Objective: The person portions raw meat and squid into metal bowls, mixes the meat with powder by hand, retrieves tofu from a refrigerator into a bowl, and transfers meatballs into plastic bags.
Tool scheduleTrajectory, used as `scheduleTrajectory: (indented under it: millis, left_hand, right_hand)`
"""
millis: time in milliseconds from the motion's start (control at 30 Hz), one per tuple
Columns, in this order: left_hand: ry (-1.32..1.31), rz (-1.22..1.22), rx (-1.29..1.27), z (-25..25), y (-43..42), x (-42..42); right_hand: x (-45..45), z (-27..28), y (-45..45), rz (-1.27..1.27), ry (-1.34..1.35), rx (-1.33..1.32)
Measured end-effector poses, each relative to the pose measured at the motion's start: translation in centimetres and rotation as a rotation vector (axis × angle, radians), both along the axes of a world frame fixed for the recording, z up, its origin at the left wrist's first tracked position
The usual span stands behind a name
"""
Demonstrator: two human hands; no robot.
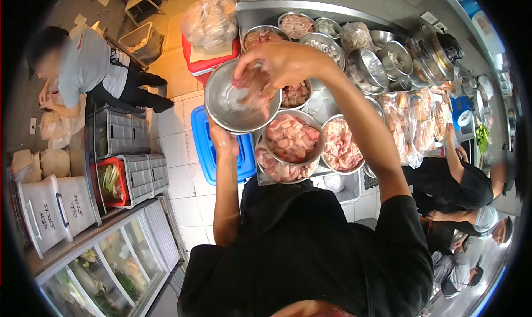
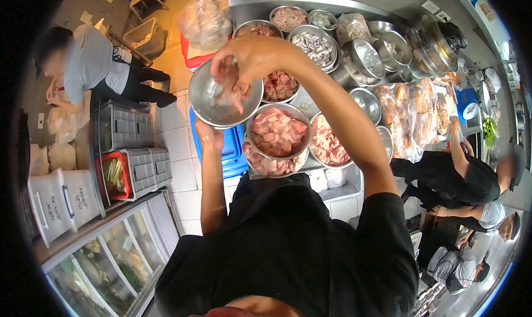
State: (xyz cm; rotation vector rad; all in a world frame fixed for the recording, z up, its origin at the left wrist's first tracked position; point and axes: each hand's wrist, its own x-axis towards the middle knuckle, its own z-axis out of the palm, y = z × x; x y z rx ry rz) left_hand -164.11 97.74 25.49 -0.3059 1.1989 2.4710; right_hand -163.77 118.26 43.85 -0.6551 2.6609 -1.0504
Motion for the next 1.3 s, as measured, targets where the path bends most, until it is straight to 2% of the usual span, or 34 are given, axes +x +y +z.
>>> scheduleTrajectory:
  millis: [100,133,200,267,367,433,467,567,633,700,733,767,833,867,933,967,1033,1067,1100,1167,1233,1300]
  left_hand:
    - [-0.082,-0.008,0.086,-0.2,-0.1,0.2]
    - [-0.045,0.001,0.066,-0.7,-0.3,0.3]
    - [-0.007,0.017,0.035,-0.6,-1.0,0.4]
    - [-0.035,0.052,0.027,0.5,-1.8,1.0]
    - [-0.037,0.068,0.041,0.3,-2.9,0.9]
    - [-0.043,0.099,0.016,0.7,-3.1,1.1]
    - [-0.033,0.081,-0.042,0.9,-3.3,1.3]
    - [-0.020,0.058,-0.030,-0.5,-4.3,0.9]
    - [0.004,0.037,-0.040,-0.9,-4.8,0.8]
    - [-0.045,0.107,-0.030,-1.1,-4.9,0.7]
    - [-0.041,0.092,-0.012,-0.9,-5.0,0.7]
    - [-0.040,0.085,-0.016,-0.9,-5.1,0.7]
    - [-0.009,0.097,-0.042,-1.0,-5.0,0.6]
    - [-0.010,0.100,-0.042,-1.4,-5.0,0.5]
    - [-0.022,0.064,-0.072,-2.4,-4.7,-0.1]
    - [-0.023,0.062,-0.075,-2.7,-4.4,-0.3]
    - [-0.049,0.011,-0.168,-2.1,-3.0,-0.4]
    - [-0.103,0.013,-0.072,-1.6,-2.4,-0.4]
    - [-0.102,0.012,-0.073,-1.7,-2.1,-0.2]
    - [-0.038,-0.014,-0.017,-1.9,-2.0,0.2]
    - [-0.047,-0.014,-0.016,-1.2,-2.0,0.6]
    - [-0.098,-0.011,-0.004,-1.0,-2.5,0.9]
  right_hand:
    - [-0.3,-0.7,0.4,-0.050,0.008,-0.162]
    - [-0.8,-2.1,1.2,-0.196,0.015,-0.166]
    - [-2.3,-7.6,5.3,-0.366,0.078,-0.081]
    - [-1.6,-13.5,7.2,-0.414,0.163,0.391]
    - [0.1,-17.3,5.7,-0.415,0.051,0.400]
    - [0.0,-18.7,5.2,-0.607,0.093,0.427]
    - [0.1,-19.0,5.6,-0.610,0.114,0.380]
    - [0.7,-16.5,6.9,-0.527,0.005,0.241]
    - [0.4,-15.9,7.2,-0.589,0.058,0.253]
    - [0.0,-14.7,7.4,-0.631,0.037,0.020]
    - [-0.2,-13.7,7.4,-0.658,-0.138,-0.084]
    - [-0.1,-12.7,7.3,-0.664,-0.139,-0.089]
    - [0.0,-10.0,6.7,-0.512,-0.157,-0.525]
    - [-0.1,-8.9,5.9,-0.509,-0.159,-0.525]
    - [-0.3,-6.9,3.1,-0.299,-0.134,-0.674]
    - [-0.3,-6.2,1.6,-0.301,-0.136,-0.677]
    - [-0.3,-4.7,-1.0,-0.144,-0.245,-0.660]
    - [-0.1,-3.4,-1.6,-0.186,-0.178,-0.401]
    - [-0.1,-3.6,-1.3,-0.187,-0.177,-0.402]
    - [-0.3,-4.7,0.1,-0.395,-0.041,-0.169]
    - [-0.3,-8.0,2.1,-0.456,-0.053,-0.084]
    - [0.4,-13.6,3.3,-0.374,0.064,0.555]
